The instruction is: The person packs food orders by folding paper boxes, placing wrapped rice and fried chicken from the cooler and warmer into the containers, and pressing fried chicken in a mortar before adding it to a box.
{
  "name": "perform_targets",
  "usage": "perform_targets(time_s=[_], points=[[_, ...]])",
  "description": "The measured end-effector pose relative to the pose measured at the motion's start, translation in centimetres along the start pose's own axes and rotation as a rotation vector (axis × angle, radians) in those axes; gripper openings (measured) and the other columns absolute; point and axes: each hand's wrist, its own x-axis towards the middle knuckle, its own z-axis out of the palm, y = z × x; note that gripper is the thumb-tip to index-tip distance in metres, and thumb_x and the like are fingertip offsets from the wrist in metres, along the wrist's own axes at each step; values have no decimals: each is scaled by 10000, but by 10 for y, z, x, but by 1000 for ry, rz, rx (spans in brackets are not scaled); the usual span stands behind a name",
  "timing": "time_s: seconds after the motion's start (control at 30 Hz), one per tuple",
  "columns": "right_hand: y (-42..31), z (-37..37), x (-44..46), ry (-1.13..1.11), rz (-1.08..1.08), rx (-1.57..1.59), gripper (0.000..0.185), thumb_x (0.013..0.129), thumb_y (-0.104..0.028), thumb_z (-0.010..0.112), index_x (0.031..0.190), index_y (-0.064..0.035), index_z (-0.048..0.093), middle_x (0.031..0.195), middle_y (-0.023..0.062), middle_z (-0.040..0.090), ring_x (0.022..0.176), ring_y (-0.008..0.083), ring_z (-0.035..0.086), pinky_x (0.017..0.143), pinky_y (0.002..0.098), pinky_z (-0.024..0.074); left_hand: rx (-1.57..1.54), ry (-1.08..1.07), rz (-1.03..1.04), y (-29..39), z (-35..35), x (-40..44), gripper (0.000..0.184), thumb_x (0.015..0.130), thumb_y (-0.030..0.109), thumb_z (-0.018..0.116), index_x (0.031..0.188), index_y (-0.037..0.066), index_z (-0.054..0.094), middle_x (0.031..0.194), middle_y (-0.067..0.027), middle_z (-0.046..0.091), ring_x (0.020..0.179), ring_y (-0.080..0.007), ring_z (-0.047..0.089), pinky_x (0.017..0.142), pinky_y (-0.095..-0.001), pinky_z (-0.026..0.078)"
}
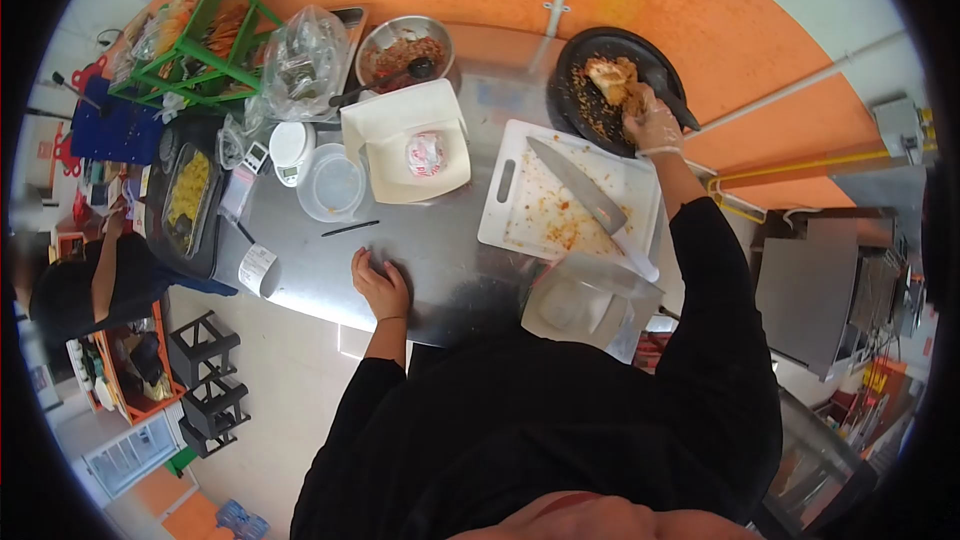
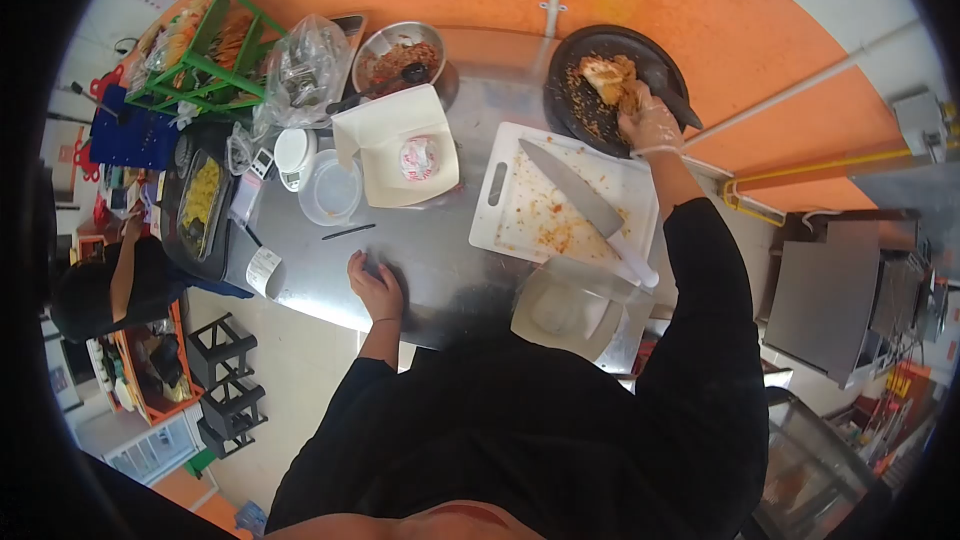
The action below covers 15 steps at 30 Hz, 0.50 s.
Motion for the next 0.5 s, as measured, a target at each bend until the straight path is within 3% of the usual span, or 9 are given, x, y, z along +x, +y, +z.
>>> perform_targets(time_s=[0.03, 0.1, 0.13, 0.23, 0.27, 0.3, 0.37, 0.5], points=[[2, -9, -2, 3, 13, -4, 591, 833, -249, 683, 1354, -158, 420, 993, 178, 647, 924, 363, 645, 788, 426, 511, -8, -8, 9, 1, 0, 0, 425, 848, 64, 577, 1244, -10, 442, 1310, -218, 490, 1222, -405, 459, 1026, -488, 339], [5, -25, -6, -77, 250, 390, 547, 830, -261, 660, 1323, -141, 456, 961, 145, 659, 869, 295, 659, 749, 373, 522, 4, -1, 2, 2, -1, 0, 422, 853, 70, 576, 1244, -13, 442, 1316, -222, 486, 1225, -401, 461, 1025, -487, 339], [9, -27, -9, -65, 255, 387, 547, 830, -261, 660, 1323, -141, 456, 961, 145, 659, 869, 295, 659, 749, 373, 522, -7, 0, 10, 2, -1, 1, 422, 853, 70, 576, 1244, -13, 442, 1316, -222, 486, 1225, -401, 461, 1025, -487, 339], [24, -25, -23, -30, 590, 1462, 346, 904, -347, 588, 1179, -143, 539, 913, 52, 656, 653, 166, 598, 524, 298, 489, -11, -2, 19, 3, -2, 0, 423, 855, 76, 577, 1246, -16, 445, 1325, -220, 481, 1229, -395, 461, 1028, -485, 337], [31, -30, -28, -213, 580, 1772, 257, 942, -356, 533, 1111, -165, 557, 1018, 124, 650, 650, 158, 594, 452, 245, 475, -4, 2, 19, 2, -2, 0, 426, 855, 80, 579, 1248, -17, 447, 1325, -219, 482, 1229, -393, 461, 1029, -483, 336], [36, -33, -32, -195, 571, 1775, 257, 942, -356, 533, 1111, -165, 557, 1018, 124, 650, 650, 158, 594, 452, 245, 475, 6, 7, 19, 2, -2, 0, 429, 855, 83, 581, 1250, -18, 448, 1325, -219, 482, 1230, -391, 461, 1030, -482, 336], [15, -52, -51, -238, 535, 2143, 250, 955, -349, 507, 1106, -157, 554, 1109, 182, 630, 645, 169, 597, 431, 207, 486, -6, 5, 45, 3, -4, 0, 436, 853, 85, 585, 1253, -18, 449, 1320, -217, 488, 1229, -392, 462, 1030, -481, 336], [6, -58, -63, -200, 486, 2143, 281, 962, -339, 478, 1118, -115, 549, 1128, 218, 625, 645, 190, 603, 435, 204, 504, -20, -11, 60, 1, -5, 1, 431, 851, 82, 585, 1248, -14, 449, 1308, -213, 497, 1225, -386, 467, 1025, -486, 338]])
